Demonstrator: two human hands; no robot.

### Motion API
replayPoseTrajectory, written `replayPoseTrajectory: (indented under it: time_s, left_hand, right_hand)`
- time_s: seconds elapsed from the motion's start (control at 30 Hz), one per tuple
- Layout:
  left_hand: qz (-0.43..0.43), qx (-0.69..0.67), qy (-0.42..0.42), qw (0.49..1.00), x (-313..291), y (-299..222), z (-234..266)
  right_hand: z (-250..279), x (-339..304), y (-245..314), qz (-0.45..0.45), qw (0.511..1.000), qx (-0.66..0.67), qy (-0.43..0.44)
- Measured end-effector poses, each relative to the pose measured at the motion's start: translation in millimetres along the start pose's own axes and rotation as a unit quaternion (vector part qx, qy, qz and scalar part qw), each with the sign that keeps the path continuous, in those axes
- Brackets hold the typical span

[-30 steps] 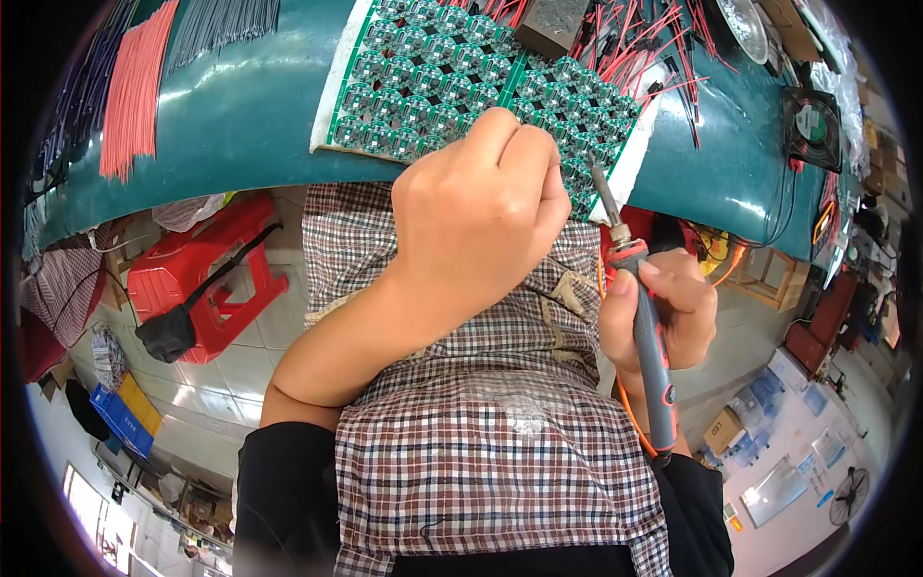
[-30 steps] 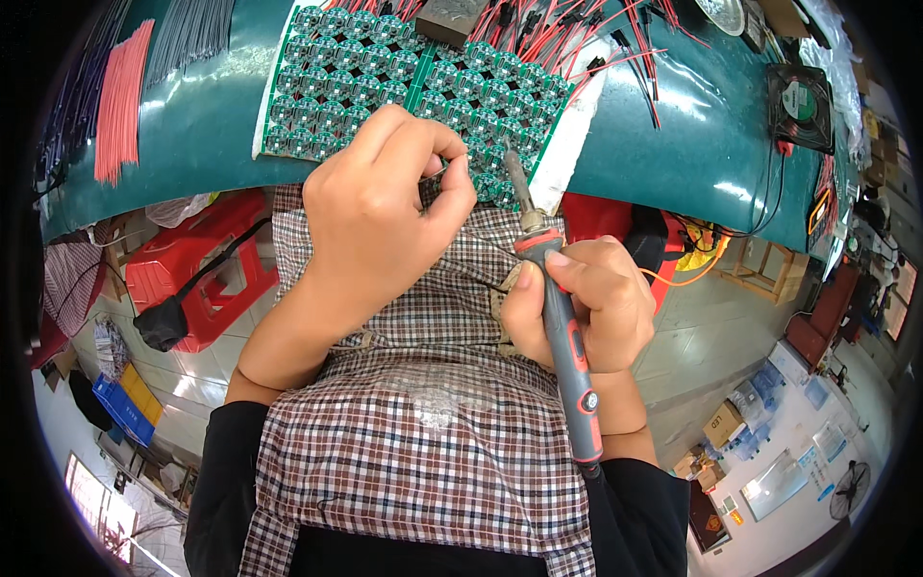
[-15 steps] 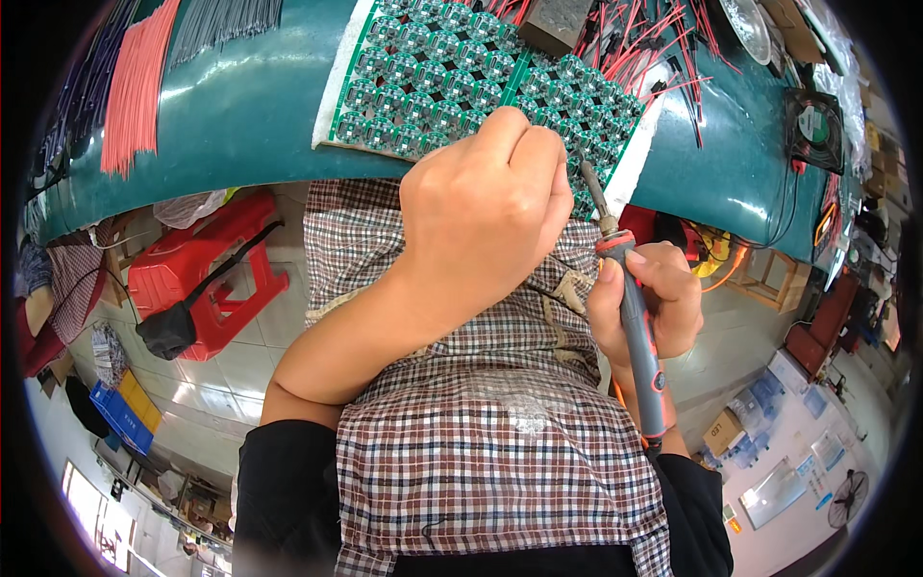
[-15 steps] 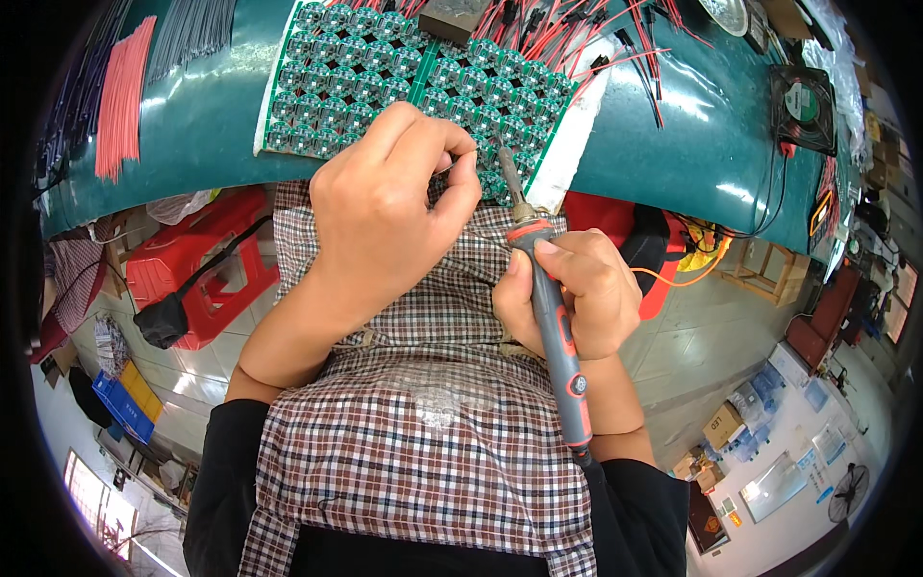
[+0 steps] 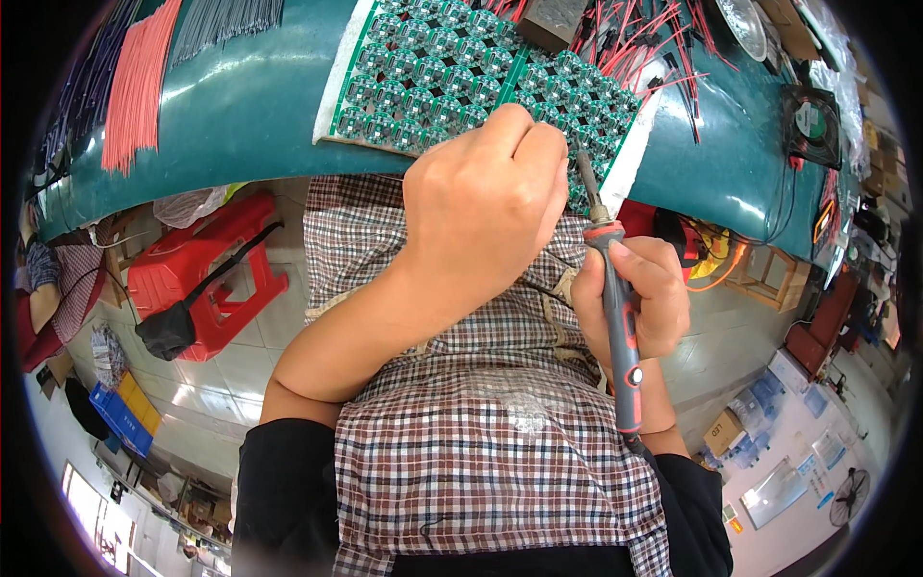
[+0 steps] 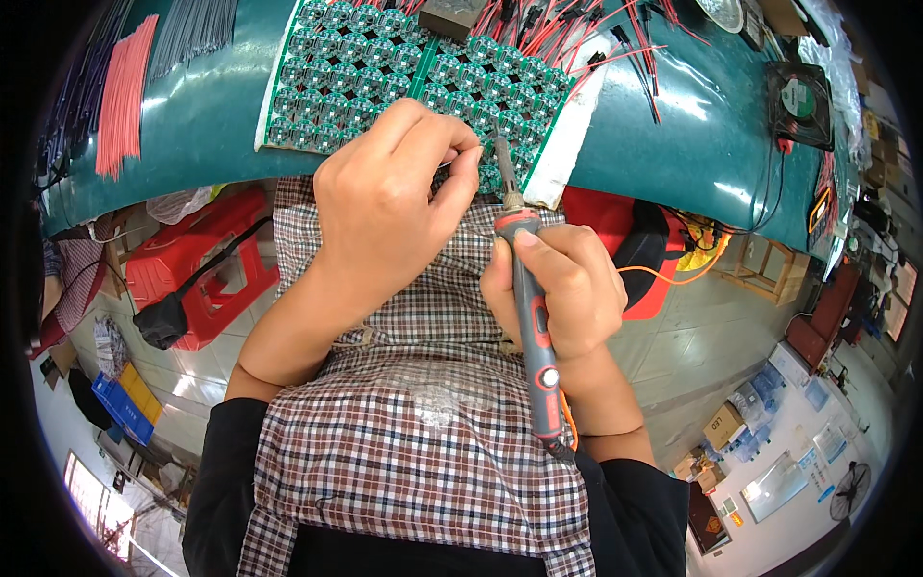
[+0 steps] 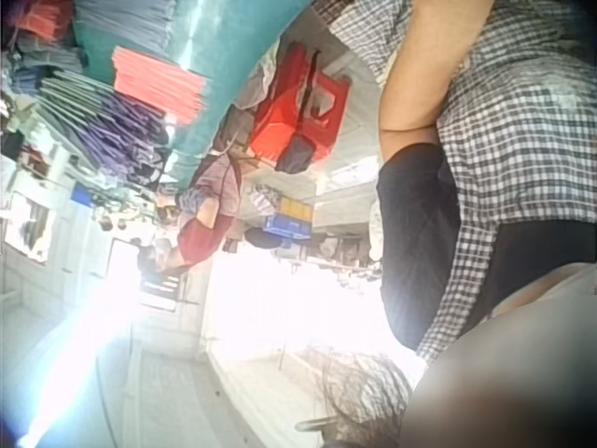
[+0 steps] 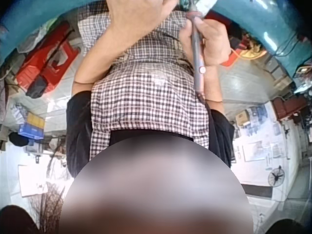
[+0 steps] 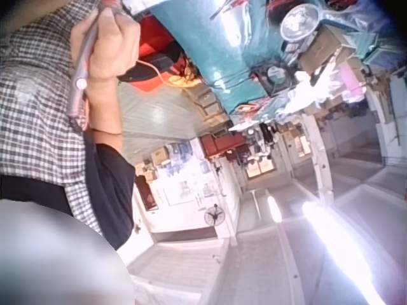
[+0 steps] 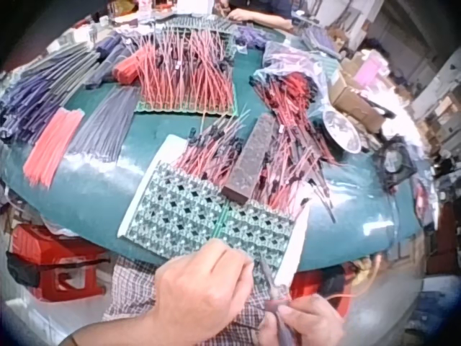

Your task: Soldering wires onto a printed circuit board assembly.

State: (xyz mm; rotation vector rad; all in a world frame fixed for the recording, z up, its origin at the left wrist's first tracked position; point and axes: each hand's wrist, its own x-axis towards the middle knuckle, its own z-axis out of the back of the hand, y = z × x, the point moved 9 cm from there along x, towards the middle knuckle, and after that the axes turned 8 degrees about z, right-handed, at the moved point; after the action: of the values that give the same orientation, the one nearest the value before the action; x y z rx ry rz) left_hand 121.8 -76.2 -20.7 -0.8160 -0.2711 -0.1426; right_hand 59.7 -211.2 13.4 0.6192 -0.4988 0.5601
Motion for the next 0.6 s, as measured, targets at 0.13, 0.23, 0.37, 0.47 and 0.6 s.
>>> replayPoseTrajectory:
  time_s: [0.13,0.23,0.37,0.47,0.6]
  left_hand:
    - [-0.004,-0.003,-0.005,1.000,-1.2,1.5,0.2]
    - [-0.009,-0.010,-0.009,1.000,-3.2,2.1,2.5]
    - [0.016,-0.020,0.007,1.000,-6.6,5.4,8.2]
    - [0.021,-0.005,0.020,1.000,-14.7,9.6,9.9]
    - [0.008,-0.012,0.028,1.000,-18.6,7.8,7.2]
  right_hand:
    - [-1.1,2.0,0.8,-0.004,1.000,-0.005,0.000]
    - [0.4,1.3,0.4,-0.005,1.000,0.002,-0.002]
    - [22.2,-2.9,-0.4,-0.002,0.998,0.046,-0.047]
    - [21.4,-9.4,1.4,-0.012,0.998,0.048,-0.035]
    - [12.8,-13.7,5.5,0.005,0.998,0.059,-0.005]
